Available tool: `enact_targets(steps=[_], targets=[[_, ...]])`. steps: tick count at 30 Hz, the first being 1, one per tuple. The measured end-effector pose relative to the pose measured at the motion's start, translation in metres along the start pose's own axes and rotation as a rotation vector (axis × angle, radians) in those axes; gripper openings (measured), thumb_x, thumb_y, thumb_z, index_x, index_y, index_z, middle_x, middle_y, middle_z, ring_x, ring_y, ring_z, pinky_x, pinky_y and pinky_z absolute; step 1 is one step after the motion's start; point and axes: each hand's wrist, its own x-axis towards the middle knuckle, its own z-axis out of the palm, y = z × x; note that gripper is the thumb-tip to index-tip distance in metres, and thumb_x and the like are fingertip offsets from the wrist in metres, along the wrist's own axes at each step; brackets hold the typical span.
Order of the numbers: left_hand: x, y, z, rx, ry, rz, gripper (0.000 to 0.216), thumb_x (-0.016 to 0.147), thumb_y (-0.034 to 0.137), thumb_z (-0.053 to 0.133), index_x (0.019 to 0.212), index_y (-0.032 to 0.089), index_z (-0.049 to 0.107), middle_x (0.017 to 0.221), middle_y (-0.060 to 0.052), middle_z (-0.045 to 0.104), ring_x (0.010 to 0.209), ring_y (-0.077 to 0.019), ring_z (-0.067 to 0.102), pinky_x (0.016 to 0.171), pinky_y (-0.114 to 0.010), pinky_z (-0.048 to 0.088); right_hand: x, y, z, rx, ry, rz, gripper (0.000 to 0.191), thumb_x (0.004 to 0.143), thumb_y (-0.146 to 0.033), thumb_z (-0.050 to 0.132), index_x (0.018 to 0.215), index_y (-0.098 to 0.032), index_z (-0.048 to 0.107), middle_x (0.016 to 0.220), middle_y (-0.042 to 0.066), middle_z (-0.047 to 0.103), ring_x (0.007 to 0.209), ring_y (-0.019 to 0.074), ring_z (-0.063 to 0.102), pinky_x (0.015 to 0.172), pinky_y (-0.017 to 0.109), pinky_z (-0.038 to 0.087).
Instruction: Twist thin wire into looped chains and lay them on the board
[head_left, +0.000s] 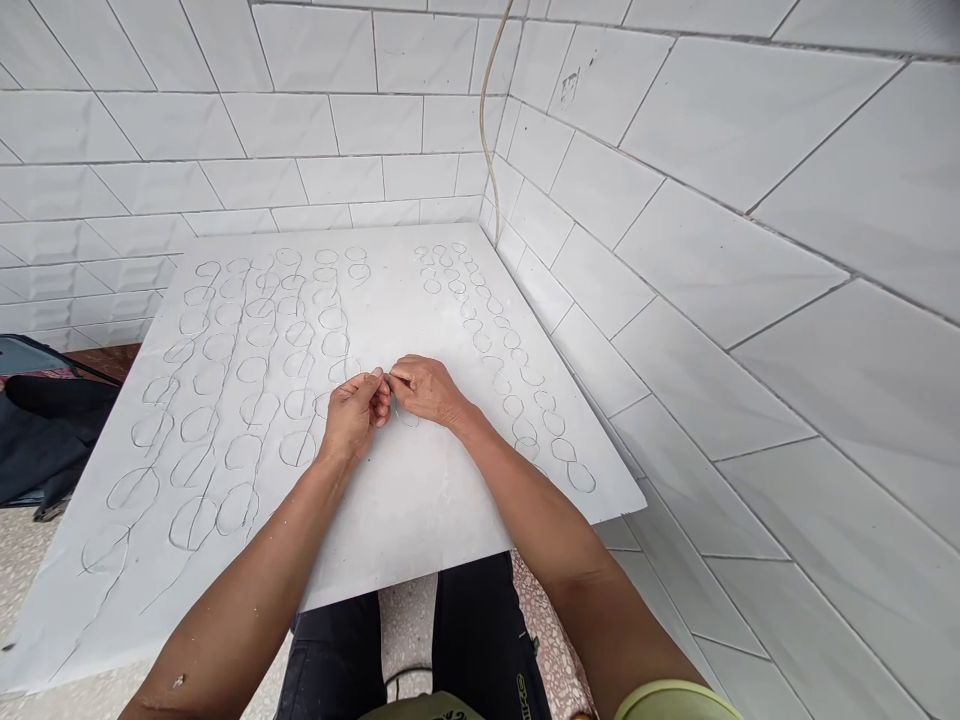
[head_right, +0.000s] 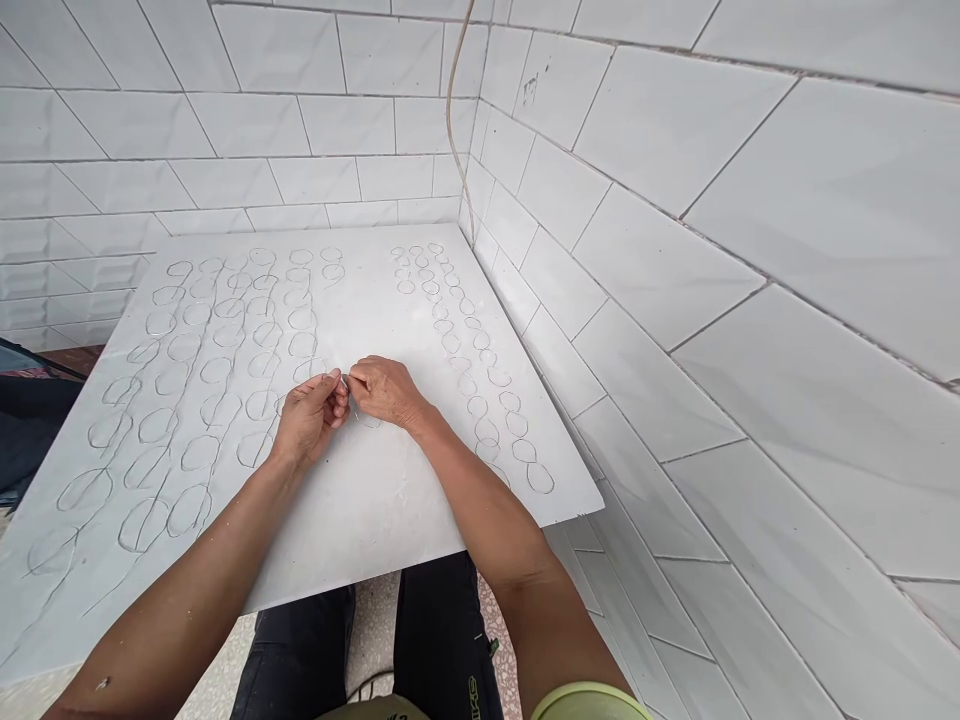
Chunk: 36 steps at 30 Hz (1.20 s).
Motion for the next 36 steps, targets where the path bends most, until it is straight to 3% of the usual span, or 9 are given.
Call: enact_targets(steps=[5,10,14,18,21,24,27,36], targets=[[0.001,0.002,-0.002,-0.004,-0.005,0.004,0.032,0.083,0.038,0.076,0.067,0.015,0.062,0.062,0.0,0.052,0.049,-0.008,0.045,0.041,-0.021,0.031,0.001,-0.002,0.006,0.143,0.039,0.125,0.038,0.095,-0.024,0.047,0.059,-0.02,0.035,0.059,-0.003,0.041,0.058,0.0119,0.036,0.058,0.029,0.028],[0.004,0.01,-0.008,-0.106,0.009,0.002,0.029,0.084,0.034,0.075,0.067,0.015,0.059,0.06,0.001,0.052,0.047,-0.0073,0.042,0.04,-0.021,0.028,0.001,0.0,-0.005,0.388,-0.026,0.211,0.029,0.093,-0.046,0.059,0.081,-0.019,0.061,0.083,0.0,0.065,0.069,0.012,0.053,0.064,0.026,0.041],[0.006,0.017,-0.013,-0.222,0.021,0.045,0.027,0.085,0.03,0.073,0.067,0.015,0.058,0.059,0.001,0.049,0.048,-0.0073,0.04,0.039,-0.02,0.027,0.001,0.003,-0.018,0.506,-0.014,0.308,0.041,0.095,-0.056,0.055,0.082,-0.018,0.064,0.084,0.004,0.07,0.073,0.0139,0.062,0.065,0.026,0.047],[0.008,0.021,-0.018,-0.285,0.033,0.115,0.027,0.086,0.03,0.072,0.067,0.015,0.057,0.06,0.002,0.048,0.049,-0.0076,0.042,0.04,-0.02,0.029,0.0,0.003,-0.025,0.716,-0.286,0.34,0.044,0.092,-0.059,0.06,0.09,-0.016,0.065,0.085,0.008,0.073,0.064,0.014,0.065,0.051,0.024,0.046],[0.01,0.021,-0.021,-0.302,0.057,0.152,0.027,0.086,0.031,0.071,0.069,0.015,0.058,0.061,0.002,0.049,0.05,-0.0078,0.044,0.042,-0.02,0.032,-0.001,0.0,-0.023,0.815,-0.439,0.322,0.043,0.087,-0.052,0.071,0.108,-0.015,0.062,0.084,0.007,0.073,0.062,0.0144,0.066,0.05,0.025,0.05],[0.011,0.019,-0.023,-0.291,0.073,0.18,0.028,0.087,0.033,0.071,0.07,0.015,0.058,0.062,0.001,0.05,0.051,-0.0079,0.045,0.043,-0.021,0.034,-0.002,-0.004,-0.018,0.76,-0.369,0.326,0.05,0.085,-0.047,0.075,0.121,-0.018,0.056,0.082,0.002,0.07,0.063,0.0129,0.064,0.051,0.023,0.05],[0.011,0.017,-0.023,-0.258,0.073,0.195,0.028,0.088,0.034,0.07,0.07,0.016,0.059,0.063,0.001,0.052,0.052,-0.0085,0.048,0.044,-0.021,0.036,-0.002,-0.009,-0.013,0.579,-0.281,0.356,0.045,0.087,-0.049,0.07,0.12,-0.022,0.057,0.082,-0.001,0.064,0.061,0.0113,0.059,0.047,0.022,0.044],[0.006,0.017,-0.019,-0.114,0.009,0.174,0.032,0.092,0.035,0.067,0.068,0.017,0.056,0.065,-0.001,0.052,0.053,-0.0101,0.047,0.046,-0.024,0.035,0.002,-0.023,-0.008,0.213,-0.167,0.415,0.024,0.093,-0.044,0.055,0.1,-0.023,0.047,0.067,-0.005,0.053,0.062,0.0152,0.052,0.054,0.027,0.037]])
